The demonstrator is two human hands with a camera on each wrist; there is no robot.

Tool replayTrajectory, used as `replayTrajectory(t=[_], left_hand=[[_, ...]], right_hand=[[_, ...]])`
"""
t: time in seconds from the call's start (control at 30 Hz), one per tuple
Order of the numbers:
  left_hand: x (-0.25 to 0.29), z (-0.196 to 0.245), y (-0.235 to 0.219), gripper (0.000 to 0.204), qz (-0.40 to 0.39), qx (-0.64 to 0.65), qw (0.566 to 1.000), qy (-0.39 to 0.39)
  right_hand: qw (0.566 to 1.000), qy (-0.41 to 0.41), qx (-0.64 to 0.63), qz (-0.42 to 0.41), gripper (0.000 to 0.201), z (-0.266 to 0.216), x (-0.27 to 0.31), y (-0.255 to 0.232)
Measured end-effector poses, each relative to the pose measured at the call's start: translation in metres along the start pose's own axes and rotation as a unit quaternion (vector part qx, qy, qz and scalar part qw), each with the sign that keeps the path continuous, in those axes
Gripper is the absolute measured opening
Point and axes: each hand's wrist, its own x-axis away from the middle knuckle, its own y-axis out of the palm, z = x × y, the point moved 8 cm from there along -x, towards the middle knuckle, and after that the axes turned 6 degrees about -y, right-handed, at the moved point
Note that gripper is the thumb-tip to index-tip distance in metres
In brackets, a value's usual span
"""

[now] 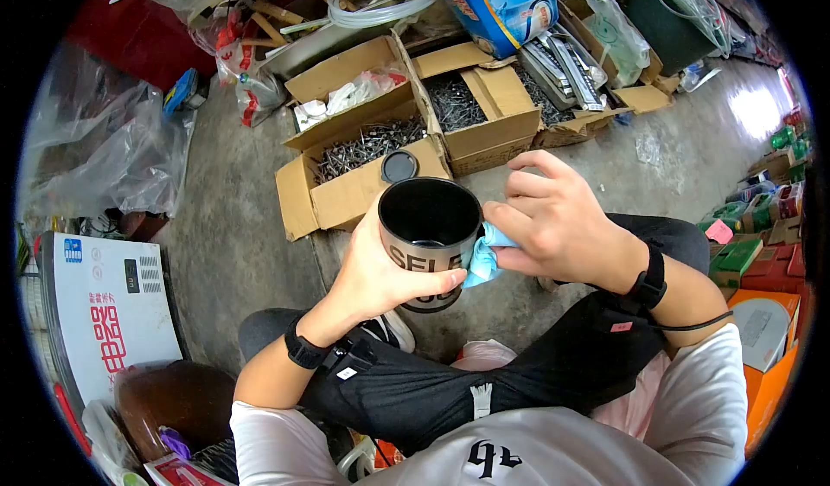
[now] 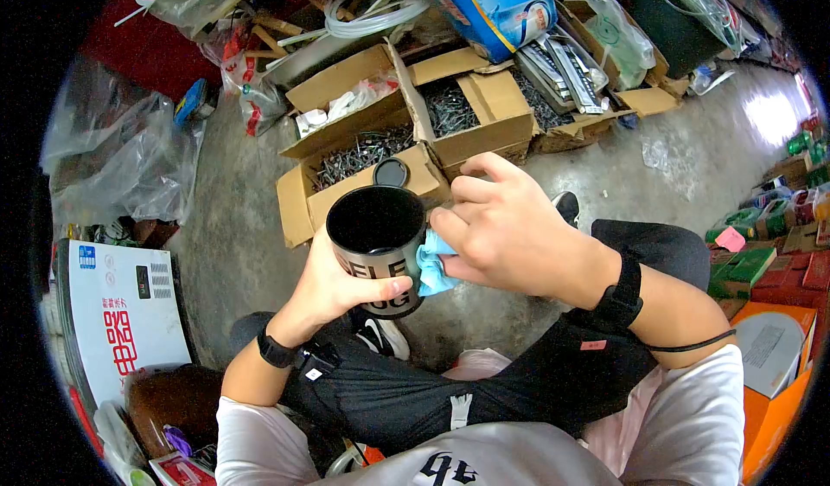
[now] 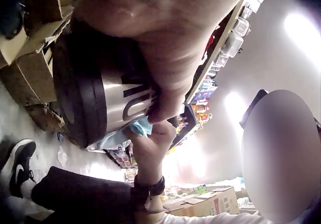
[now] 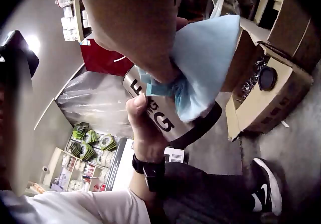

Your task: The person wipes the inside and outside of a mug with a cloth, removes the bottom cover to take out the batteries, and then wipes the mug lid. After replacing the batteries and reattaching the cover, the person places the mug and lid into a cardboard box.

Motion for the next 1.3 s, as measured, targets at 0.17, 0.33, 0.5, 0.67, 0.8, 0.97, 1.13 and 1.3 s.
replayTrajectory(t=[0.17,0.33,0.5,0.67,0.8,0.97,1.13,1.3], left_hand=[[-0.001,0.003,0.003,0.081,-0.028,0.038,0.999,-0.011],[-0.001,0.006,0.003,0.079,-0.02,0.076,0.997,-0.02],[0.0,0.011,0.005,0.078,-0.012,0.093,0.996,0.016],[0.0,0.017,0.008,0.079,-0.01,0.096,0.995,0.024],[0.001,0.025,0.003,0.081,0.011,0.027,0.998,0.051],[0.001,0.023,0.001,0.082,0.028,0.011,0.998,0.058],[0.0,0.019,0.003,0.083,0.019,0.002,0.999,0.034],[0.0,0.023,-0.004,0.087,0.045,-0.061,0.996,0.054]], right_hand=[[0.998,0.014,0.006,0.055,0.043,-0.005,-0.001,-0.008],[0.994,0.051,0.006,0.094,0.042,-0.002,-0.001,-0.016],[0.988,0.097,0.004,0.123,0.043,0.001,-0.002,-0.024],[0.985,0.111,0.03,0.127,0.045,-0.001,-0.003,-0.025],[0.989,0.105,0.043,0.094,0.045,-0.004,-0.003,-0.024],[0.991,0.105,0.046,0.068,0.047,-0.005,-0.005,-0.022],[0.992,0.113,0.041,0.035,0.046,-0.004,-0.006,-0.02],[0.995,0.099,0.001,-0.001,0.045,0.004,-0.005,-0.016]])
